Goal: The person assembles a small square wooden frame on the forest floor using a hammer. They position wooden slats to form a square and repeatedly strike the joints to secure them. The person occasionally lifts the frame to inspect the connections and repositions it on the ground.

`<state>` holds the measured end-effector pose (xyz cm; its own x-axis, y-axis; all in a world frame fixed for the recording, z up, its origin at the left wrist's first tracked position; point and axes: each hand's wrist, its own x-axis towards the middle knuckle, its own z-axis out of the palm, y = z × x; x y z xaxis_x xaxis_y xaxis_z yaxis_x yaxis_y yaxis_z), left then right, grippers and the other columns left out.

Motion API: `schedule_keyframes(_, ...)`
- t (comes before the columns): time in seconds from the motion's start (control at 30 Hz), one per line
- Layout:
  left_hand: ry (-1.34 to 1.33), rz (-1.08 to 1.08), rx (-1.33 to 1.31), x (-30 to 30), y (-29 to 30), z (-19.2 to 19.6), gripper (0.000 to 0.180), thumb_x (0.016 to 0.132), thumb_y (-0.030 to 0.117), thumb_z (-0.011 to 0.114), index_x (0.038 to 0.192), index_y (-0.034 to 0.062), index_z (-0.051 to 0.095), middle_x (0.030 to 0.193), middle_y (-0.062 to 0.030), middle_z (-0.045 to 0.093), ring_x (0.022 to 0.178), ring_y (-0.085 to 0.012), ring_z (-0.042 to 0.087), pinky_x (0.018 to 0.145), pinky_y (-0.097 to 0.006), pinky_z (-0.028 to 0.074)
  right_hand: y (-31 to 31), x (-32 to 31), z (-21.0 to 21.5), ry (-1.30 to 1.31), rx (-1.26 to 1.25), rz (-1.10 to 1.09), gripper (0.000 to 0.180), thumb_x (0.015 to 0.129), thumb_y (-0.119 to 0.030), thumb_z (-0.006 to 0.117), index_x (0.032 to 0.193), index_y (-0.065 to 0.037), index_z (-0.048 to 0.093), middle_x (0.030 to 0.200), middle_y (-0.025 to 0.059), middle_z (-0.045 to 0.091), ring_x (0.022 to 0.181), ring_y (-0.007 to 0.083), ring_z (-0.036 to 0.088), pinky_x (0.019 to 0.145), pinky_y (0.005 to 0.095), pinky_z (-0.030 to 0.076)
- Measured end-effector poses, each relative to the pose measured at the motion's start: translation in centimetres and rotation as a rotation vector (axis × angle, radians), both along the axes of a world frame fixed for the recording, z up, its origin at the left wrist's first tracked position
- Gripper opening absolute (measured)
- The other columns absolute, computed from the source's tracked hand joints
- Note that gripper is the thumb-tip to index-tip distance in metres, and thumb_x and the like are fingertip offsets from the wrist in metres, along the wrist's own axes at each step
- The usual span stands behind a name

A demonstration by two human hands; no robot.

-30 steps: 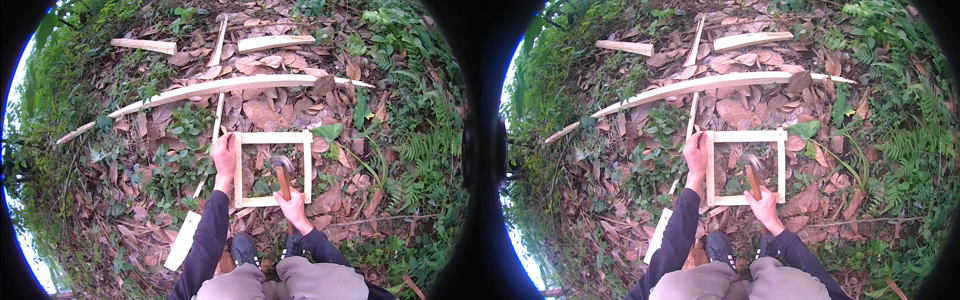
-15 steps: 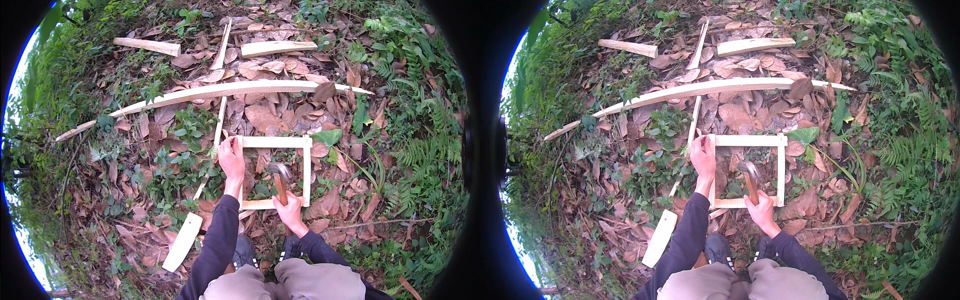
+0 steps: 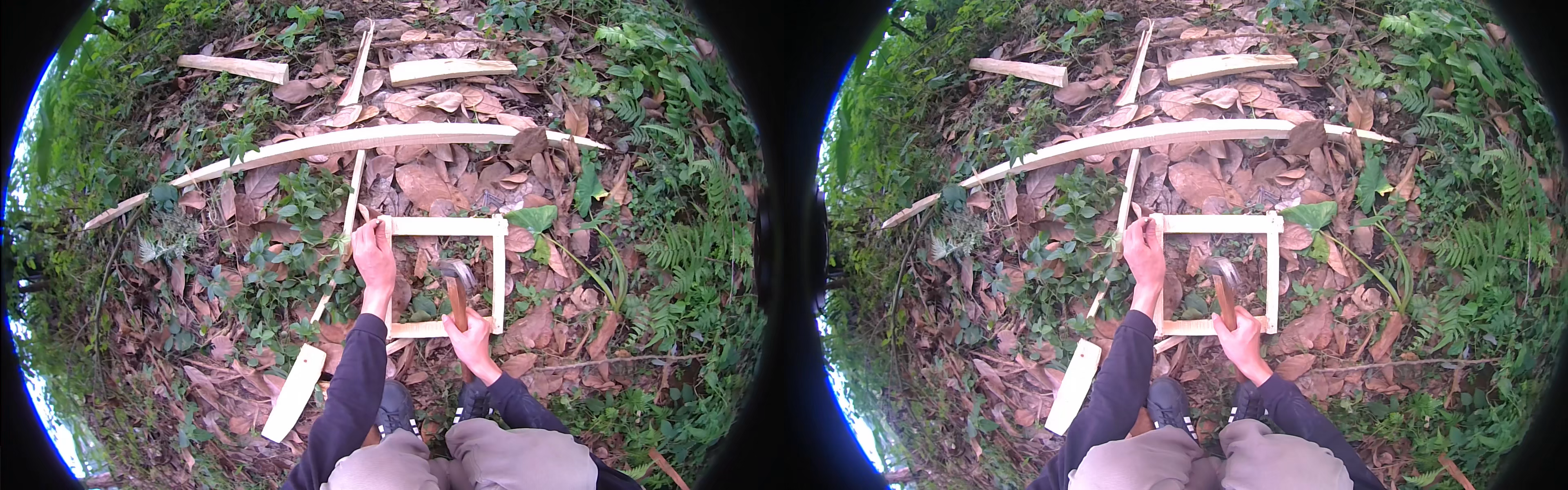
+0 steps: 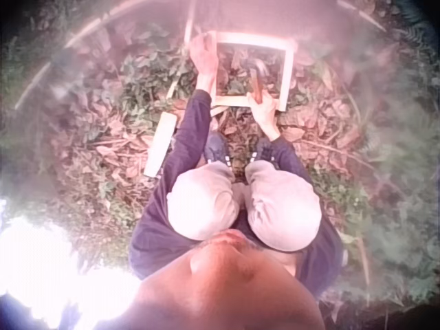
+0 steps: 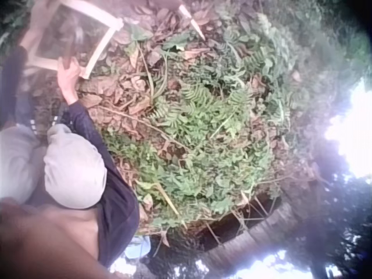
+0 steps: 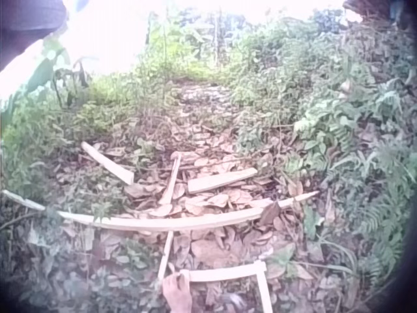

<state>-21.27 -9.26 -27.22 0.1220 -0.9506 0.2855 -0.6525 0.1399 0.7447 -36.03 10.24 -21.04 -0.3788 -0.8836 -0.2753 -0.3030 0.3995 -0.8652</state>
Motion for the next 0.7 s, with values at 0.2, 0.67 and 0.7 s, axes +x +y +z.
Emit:
schedule_keyframes(0.2, 0.006, 0.008, 0.002, 0.09, -0.07, -0.3, 0.019, 0.104, 0.018, 0.058, 0.108, -0.0005, 0.063, 0.102, -0.0159, 0.066, 0.098, -0.036, 0.06, 0.086, -0.046, 0.049, -0.11, 0.1, 0.18, 0.019, 0.009, 0.028, 0.024, 0.089, -0.014, 0.075, 0.079, 0.006, 0.065, 0.07, 0.0121, 0.059, 0.06, 0.0213, 0.058, 0.058, 0.0373, 0.045)
schedule_keyframes(0.67, 0.047, 0.015, -0.024, 0.25, 0.06, 0.33, 0.019, 0.104, 0.019, 0.059, 0.107, 0.0, 0.063, 0.097, -0.016, 0.064, 0.095, -0.0366, 0.061, 0.084, -0.046, 0.048, -0.04, 0.33, 0.21, 0.048, -0.015, 0.06, 0.025, 0.091, -0.015, 0.072, 0.079, 0.006, 0.065, 0.074, 0.0137, 0.062, 0.064, 0.0215, 0.061, 0.062, 0.0381, 0.046)
schedule_keyframes(0.7, 0.047, 0.013, -0.035, 0.32, 0.07, 0.35, 0.019, 0.104, 0.019, 0.059, 0.107, 0.0001, 0.063, 0.096, -0.016, 0.064, 0.095, -0.0364, 0.061, 0.084, -0.046, 0.048, 0.02, 0.32, 0.17, 0.05, -0.023, 0.067, 0.025, 0.091, -0.015, 0.072, 0.079, 0.006, 0.065, 0.074, 0.0137, 0.062, 0.064, 0.0214, 0.061, 0.062, 0.038, 0.046)
